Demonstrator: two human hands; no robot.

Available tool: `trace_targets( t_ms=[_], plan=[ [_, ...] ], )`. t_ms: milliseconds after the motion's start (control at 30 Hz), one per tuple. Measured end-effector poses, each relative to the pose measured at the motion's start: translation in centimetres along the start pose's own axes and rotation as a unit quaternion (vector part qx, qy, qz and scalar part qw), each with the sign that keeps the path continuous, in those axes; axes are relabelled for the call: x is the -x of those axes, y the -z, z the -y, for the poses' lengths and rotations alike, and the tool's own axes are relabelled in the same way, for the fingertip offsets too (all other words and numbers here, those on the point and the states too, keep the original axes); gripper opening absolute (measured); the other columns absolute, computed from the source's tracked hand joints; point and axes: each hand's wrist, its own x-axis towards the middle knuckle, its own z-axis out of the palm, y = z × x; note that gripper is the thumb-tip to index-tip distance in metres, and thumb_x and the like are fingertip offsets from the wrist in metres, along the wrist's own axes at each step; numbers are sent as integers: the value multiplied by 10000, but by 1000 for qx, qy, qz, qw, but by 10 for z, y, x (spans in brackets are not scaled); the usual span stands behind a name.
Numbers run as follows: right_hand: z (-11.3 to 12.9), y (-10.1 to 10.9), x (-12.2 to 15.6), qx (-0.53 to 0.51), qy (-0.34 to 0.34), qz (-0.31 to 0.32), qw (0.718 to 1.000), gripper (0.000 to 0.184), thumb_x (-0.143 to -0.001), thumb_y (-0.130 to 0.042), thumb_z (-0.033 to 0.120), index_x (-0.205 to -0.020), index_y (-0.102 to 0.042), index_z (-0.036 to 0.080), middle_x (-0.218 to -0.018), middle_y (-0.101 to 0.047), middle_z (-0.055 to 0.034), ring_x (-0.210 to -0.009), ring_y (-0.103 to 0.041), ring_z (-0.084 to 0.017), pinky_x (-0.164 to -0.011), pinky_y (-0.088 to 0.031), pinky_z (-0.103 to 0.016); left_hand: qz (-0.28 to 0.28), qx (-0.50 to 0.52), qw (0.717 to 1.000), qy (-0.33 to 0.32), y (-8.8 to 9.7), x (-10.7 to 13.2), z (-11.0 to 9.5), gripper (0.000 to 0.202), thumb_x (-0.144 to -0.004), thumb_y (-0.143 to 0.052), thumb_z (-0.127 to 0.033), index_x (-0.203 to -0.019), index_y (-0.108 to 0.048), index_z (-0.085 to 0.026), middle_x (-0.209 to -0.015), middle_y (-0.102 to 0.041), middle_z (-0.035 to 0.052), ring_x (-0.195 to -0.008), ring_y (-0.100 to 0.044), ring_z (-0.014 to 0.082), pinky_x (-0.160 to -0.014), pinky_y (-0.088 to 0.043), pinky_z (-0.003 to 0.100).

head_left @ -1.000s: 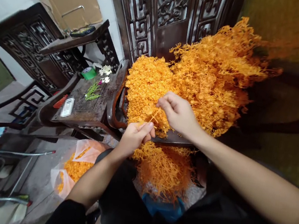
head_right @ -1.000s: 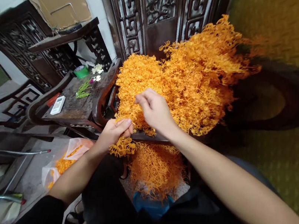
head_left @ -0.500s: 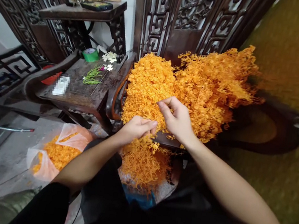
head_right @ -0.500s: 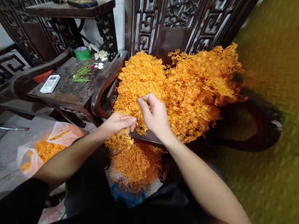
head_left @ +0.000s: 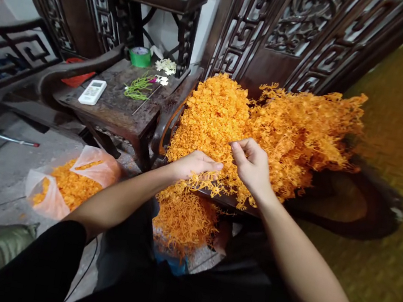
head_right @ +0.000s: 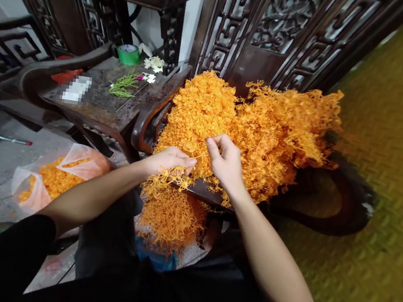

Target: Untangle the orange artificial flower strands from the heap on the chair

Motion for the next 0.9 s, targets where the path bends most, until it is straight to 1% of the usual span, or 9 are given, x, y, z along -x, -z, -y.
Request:
trace_targets(
  t_ms=[233, 300, 400, 467, 533, 633, 700, 767, 900],
  plan=[
    [1, -6, 17, -4, -9, -15, 1000, 326, -1005, -576, 518, -859, -533, 230, -755, -541, 1, -682, -492, -155, -624, -397, -306, -19, -80, 996, -40, 2, -4, 8, 587, -845, -597, -749, -762, -676, -174, -525, -450, -47, -468, -368, 90, -498, -234, 267],
    [6, -7, 25, -23, -4, 3, 1000, 318, -1023, -551, 506, -862, -505, 235, -775, -540, 1, -690, -489, -153, -635, -397, -309, -38, -140, 988, -61, 1, -4, 9, 586, -872, -563, -743, -811, -677, -172, -581, -523, -23, -511, -433, 104, -521, -297, 267],
    [13, -9, 31, -85, 9, 26, 996, 324, -1028, -550, 498, -848, -489, 235, -822, -535, -2, -738, -502, -152, -678, -411, -315, -132, -217, 963, -94, -4, -5, 12, 567, -823, -678, -687, -1035, -683, -162, -919, -709, 82, -753, -614, 162, -656, -439, 281],
    [17, -9, 32, -116, 15, 29, 993, 343, -1026, -554, 499, -823, -483, 232, -835, -528, -4, -765, -505, -152, -704, -417, -317, -158, -229, 953, -119, -7, -7, 12, 598, -826, -717, -626, -1215, -639, -178, -1071, -714, 110, -822, -649, 179, -697, -470, 291],
    [19, -9, 34, -136, 5, 29, 990, 347, -1032, -544, 500, -819, -481, 233, -834, -530, -2, -728, -490, -143, -681, -412, -314, -122, -212, 961, -126, -10, -9, 12, 490, -898, -655, -581, -1197, -639, -192, -916, -708, 64, -676, -621, 147, -624, -448, 280],
    [21, -8, 39, -117, -6, 18, 993, 338, -1045, -519, 492, -827, -482, 237, -817, -540, -1, -672, -478, -136, -628, -394, -310, -58, -183, 974, -118, -12, -12, 12, 378, -945, -596, -548, -868, -631, -179, -620, -555, -26, -508, -486, 96, -532, -361, 257],
    [19, -6, 41, -74, -5, 15, 997, 357, -1044, -507, 513, -820, -479, 237, -759, -542, 1, -652, -492, -143, -611, -391, -314, -15, -163, 980, -109, -13, -12, 12, 420, -936, -604, -544, -744, -580, -172, -596, -521, -33, -519, -459, 85, -527, -339, 249],
    [16, -3, 40, -33, -12, 28, 999, 415, -1019, -519, 575, -785, -477, 235, -679, -523, 7, -611, -481, -148, -581, -376, -315, 25, -139, 985, -100, -13, -11, 13, 430, -934, -602, -542, -732, -589, -163, -589, -510, -36, -524, -439, 80, -521, -318, 243],
    [7, 1, 32, -20, -46, 61, 997, 521, -932, -585, 687, -709, -481, 228, -606, -473, 16, -566, -426, -140, -534, -334, -300, 39, -89, 990, -106, -14, -9, 16, 434, -914, -633, -544, -731, -629, -150, -588, -498, -35, -537, -420, 74, -525, -295, 239]
  ],
)
